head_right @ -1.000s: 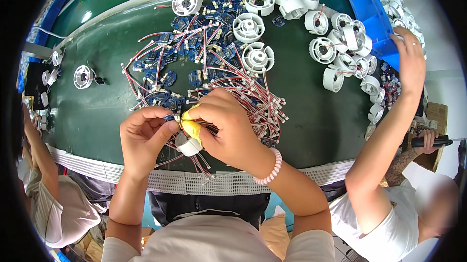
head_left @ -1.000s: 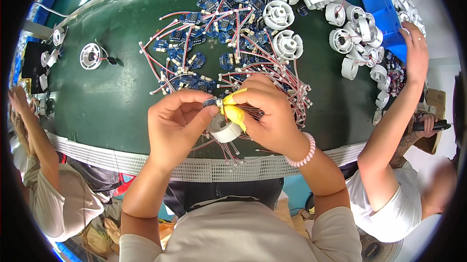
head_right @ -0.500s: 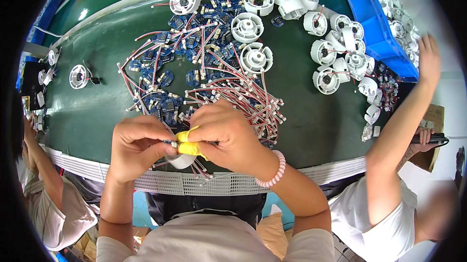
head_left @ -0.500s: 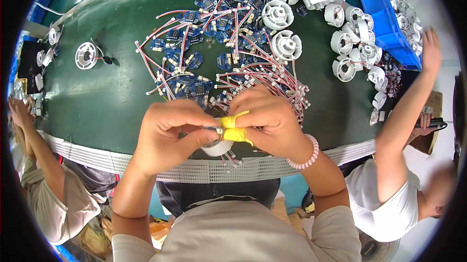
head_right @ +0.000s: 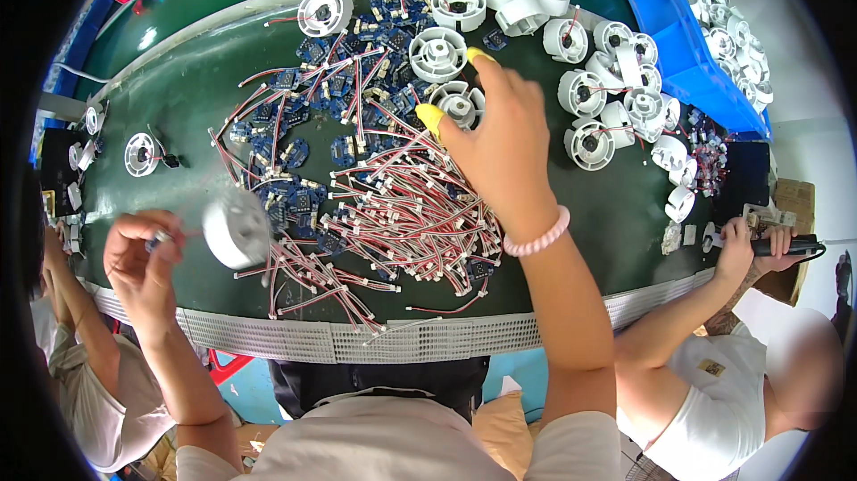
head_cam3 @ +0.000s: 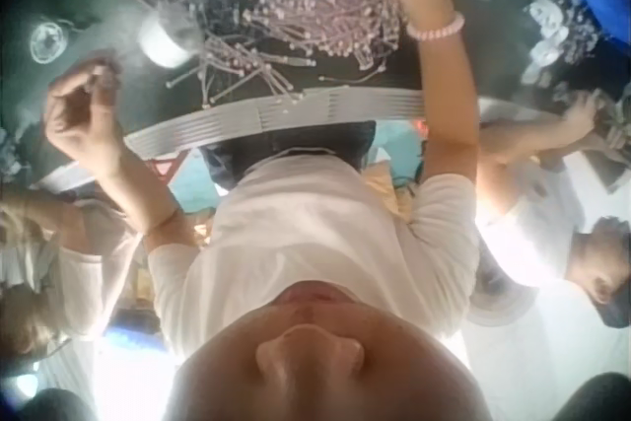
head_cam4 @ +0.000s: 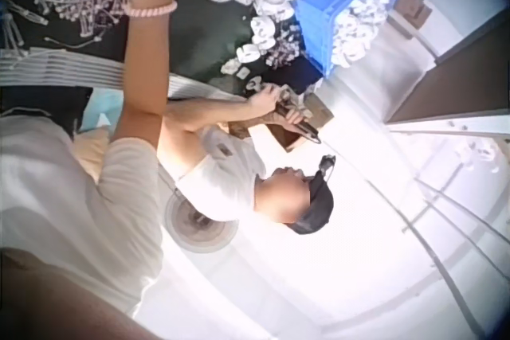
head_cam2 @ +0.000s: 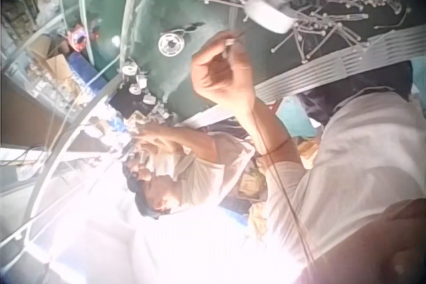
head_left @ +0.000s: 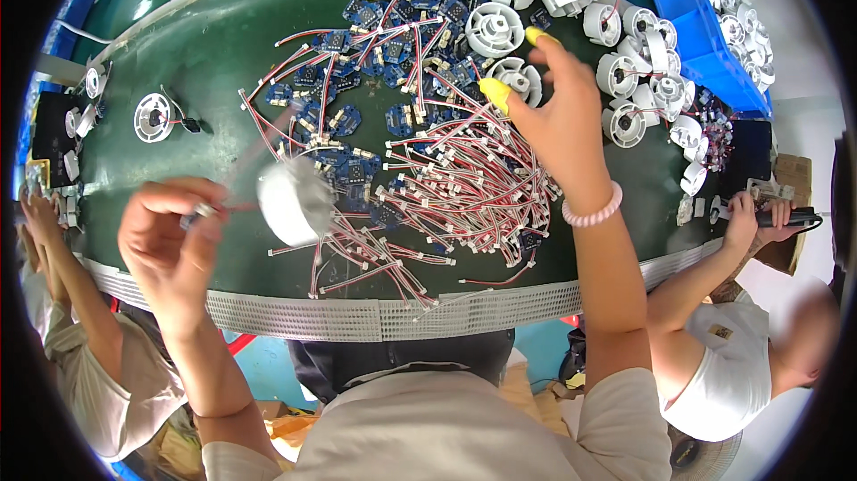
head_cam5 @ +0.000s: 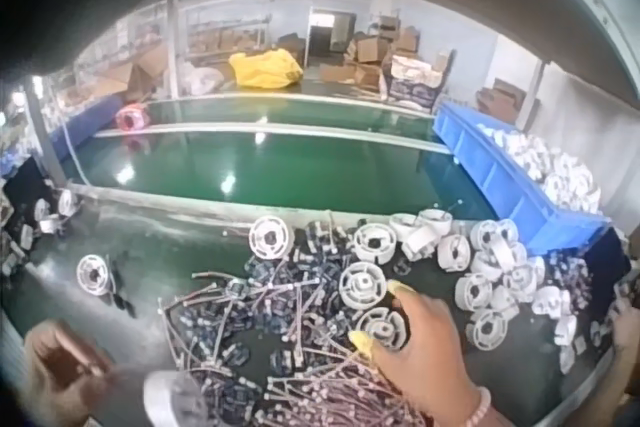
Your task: Assemble electronic circuit boards and wiring into plastic housing units on a production line.
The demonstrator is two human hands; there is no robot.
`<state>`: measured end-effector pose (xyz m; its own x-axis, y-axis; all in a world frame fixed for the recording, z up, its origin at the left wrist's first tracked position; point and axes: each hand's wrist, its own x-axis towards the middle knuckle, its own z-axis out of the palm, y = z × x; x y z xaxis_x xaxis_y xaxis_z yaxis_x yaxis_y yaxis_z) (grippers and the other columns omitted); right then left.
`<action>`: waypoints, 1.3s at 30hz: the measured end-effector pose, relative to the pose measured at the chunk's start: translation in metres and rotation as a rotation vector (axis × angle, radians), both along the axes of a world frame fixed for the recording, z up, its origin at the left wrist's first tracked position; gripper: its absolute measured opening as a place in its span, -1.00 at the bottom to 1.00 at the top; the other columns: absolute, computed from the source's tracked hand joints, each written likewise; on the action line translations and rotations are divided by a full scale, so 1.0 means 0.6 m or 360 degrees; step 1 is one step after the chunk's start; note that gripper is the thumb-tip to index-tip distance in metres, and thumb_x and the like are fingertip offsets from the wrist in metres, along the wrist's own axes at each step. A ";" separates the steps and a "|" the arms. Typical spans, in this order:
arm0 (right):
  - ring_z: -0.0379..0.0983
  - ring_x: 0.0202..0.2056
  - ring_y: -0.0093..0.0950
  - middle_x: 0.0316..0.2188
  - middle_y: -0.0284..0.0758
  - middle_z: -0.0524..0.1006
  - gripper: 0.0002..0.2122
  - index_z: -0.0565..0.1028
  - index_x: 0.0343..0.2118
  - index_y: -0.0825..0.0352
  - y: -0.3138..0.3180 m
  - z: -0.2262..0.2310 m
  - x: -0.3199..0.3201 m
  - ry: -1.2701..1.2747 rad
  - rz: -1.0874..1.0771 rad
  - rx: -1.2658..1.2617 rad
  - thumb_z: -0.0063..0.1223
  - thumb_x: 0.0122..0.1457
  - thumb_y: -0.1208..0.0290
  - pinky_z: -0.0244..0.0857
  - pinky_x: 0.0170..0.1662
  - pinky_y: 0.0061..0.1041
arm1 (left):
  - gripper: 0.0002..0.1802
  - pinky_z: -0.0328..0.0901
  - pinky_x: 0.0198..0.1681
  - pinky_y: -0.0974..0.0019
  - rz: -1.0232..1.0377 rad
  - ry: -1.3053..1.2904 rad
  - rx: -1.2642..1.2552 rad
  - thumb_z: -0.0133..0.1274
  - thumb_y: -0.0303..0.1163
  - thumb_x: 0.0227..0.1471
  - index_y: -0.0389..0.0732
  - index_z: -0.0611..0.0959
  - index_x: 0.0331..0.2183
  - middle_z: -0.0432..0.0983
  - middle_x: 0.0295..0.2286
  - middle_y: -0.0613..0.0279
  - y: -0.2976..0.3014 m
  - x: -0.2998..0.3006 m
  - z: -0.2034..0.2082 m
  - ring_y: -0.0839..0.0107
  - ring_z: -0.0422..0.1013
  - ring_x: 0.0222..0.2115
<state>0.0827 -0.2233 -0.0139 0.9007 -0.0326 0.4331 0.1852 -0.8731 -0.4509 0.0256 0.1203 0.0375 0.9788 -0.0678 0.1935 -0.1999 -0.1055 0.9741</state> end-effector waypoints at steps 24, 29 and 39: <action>0.32 -0.18 -0.29 -0.20 -0.16 0.31 -0.58 0.43 -0.18 0.30 0.015 -0.014 -0.139 -0.0046 0.0592 0.0604 0.16 -0.22 0.68 0.27 -0.14 -0.37 | -0.77 0.26 -0.20 0.23 -0.0214 -0.0649 0.1245 0.23 -0.60 -0.33 -0.26 0.57 -0.47 0.44 -0.35 0.19 -0.131 0.093 -0.072 0.18 0.35 -0.27; 0.34 -0.22 -0.29 -0.23 -0.26 0.49 -0.68 0.51 -0.31 0.27 0.009 -0.007 -0.129 -0.0241 0.0503 0.0595 0.27 -0.23 0.61 0.25 -0.18 -0.39 | -0.81 0.31 -0.20 0.32 -0.0052 -0.0603 0.0841 0.20 -0.67 -0.29 -0.26 0.58 -0.50 0.52 -0.31 0.13 -0.132 0.047 -0.046 0.22 0.45 -0.28; 0.40 -0.30 -0.40 -0.38 -0.43 0.60 -0.80 0.55 -0.43 0.27 0.057 -0.008 -0.093 -0.0357 0.0485 0.0534 0.23 -0.20 0.60 0.12 -0.15 -0.44 | -0.83 0.39 -0.28 0.29 -0.0334 -0.0744 0.1171 0.16 -0.64 -0.19 -0.22 0.63 -0.42 0.49 -0.41 0.18 -0.133 0.028 -0.040 0.25 0.46 -0.34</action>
<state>0.0268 -0.1893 -0.0186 0.7770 0.0470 0.6277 0.5336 -0.5781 -0.6173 0.0426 0.0407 0.0133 0.7646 -0.5005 0.4062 -0.6445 -0.5879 0.4888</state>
